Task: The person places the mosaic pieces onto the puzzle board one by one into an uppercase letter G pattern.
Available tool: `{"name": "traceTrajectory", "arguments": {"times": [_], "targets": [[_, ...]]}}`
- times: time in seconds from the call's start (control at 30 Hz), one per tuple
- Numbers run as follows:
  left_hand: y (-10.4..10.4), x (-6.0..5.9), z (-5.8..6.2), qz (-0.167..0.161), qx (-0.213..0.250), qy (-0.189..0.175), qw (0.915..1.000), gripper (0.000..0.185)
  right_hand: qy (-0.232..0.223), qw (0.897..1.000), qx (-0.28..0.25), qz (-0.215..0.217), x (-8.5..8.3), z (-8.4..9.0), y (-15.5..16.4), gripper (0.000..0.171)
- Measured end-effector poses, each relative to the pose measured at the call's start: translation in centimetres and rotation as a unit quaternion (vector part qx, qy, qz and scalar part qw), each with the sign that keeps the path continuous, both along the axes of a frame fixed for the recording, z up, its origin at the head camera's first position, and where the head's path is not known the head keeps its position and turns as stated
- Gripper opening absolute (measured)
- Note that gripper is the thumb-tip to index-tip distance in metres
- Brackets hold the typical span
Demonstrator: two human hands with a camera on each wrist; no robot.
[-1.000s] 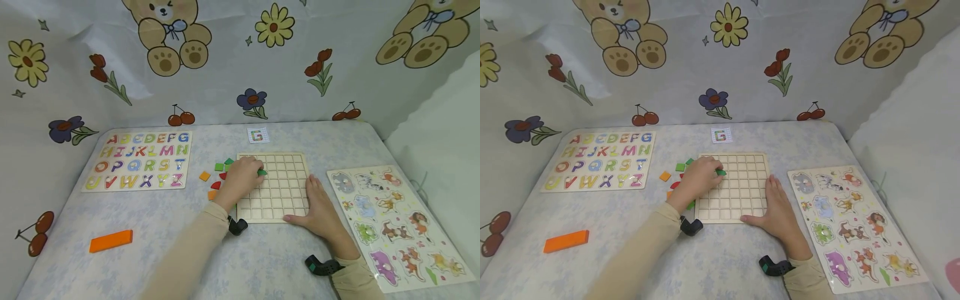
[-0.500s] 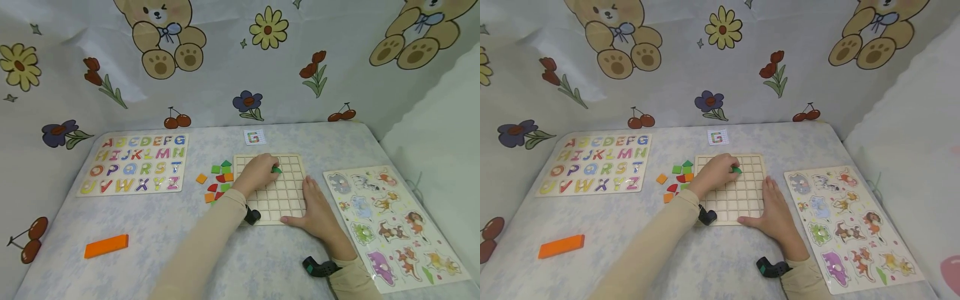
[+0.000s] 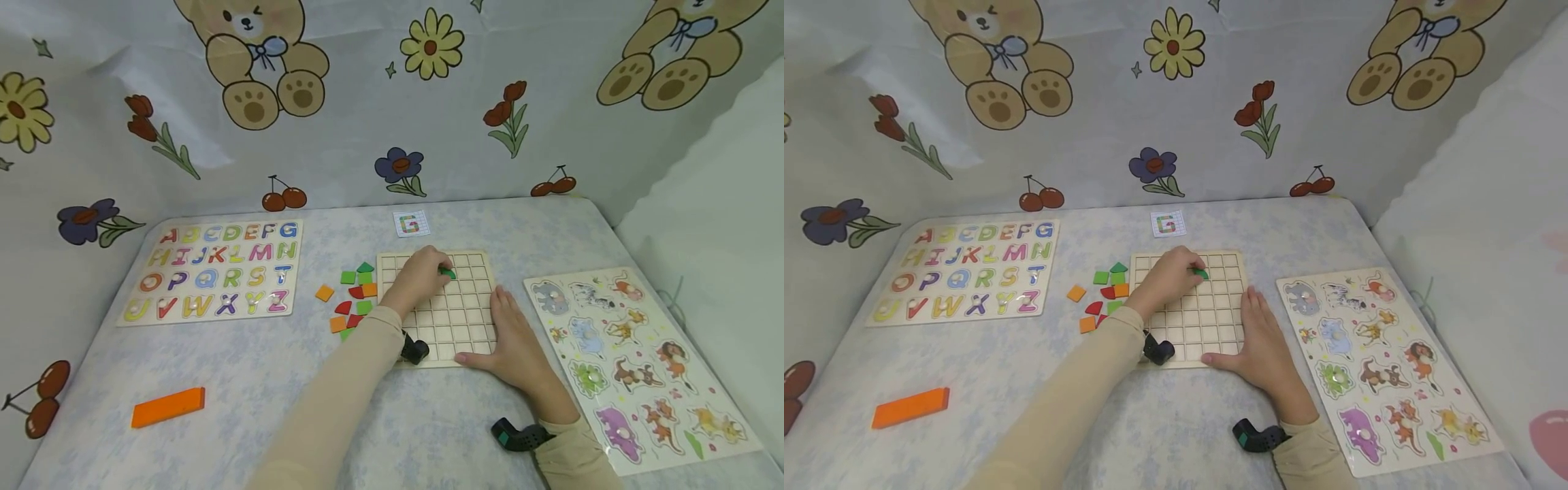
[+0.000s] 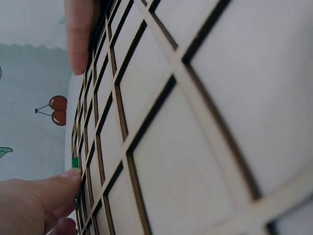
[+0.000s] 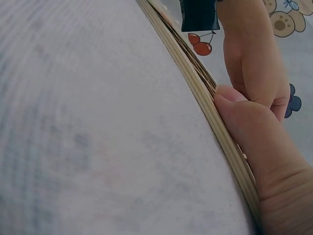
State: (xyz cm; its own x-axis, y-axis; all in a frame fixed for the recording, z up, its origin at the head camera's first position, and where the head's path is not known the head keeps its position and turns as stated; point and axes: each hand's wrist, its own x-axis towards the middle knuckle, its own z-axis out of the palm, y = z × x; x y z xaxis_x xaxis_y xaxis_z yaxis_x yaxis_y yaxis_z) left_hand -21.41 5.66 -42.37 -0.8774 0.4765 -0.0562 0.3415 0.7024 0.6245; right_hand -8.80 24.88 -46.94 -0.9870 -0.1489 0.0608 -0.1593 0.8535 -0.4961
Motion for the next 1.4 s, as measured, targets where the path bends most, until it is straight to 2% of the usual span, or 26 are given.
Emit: {"name": "traceTrajectory", "arguments": {"times": [0.67, 1.0, 1.27, 1.4], "targets": [[0.34, 0.42, -0.03, 0.023, 0.027, -0.010, 0.9993, 0.023, 0.002, 1.000, 0.001, 0.002, 0.00, 0.16, -0.03, 0.138], [0.43, 0.64, 0.34, 0.018, -0.011, 0.018, 0.9996, 0.022, -0.005, 1.000, -0.005, 0.003, 0.02, 0.01, 0.08, 0.138], [0.43, 0.62, 0.34, 0.031, -0.004, 0.021, 0.9993, 0.027, -0.004, 1.000, -0.007, 0.004, -0.02, -0.01, -0.04, 0.139], [0.46, 0.75, 0.45, 0.029, -0.017, 0.033, 0.9989, 0.027, -0.001, 1.000, -0.005, 0.005, -0.05, 0.06, -0.02, 0.138]]}}
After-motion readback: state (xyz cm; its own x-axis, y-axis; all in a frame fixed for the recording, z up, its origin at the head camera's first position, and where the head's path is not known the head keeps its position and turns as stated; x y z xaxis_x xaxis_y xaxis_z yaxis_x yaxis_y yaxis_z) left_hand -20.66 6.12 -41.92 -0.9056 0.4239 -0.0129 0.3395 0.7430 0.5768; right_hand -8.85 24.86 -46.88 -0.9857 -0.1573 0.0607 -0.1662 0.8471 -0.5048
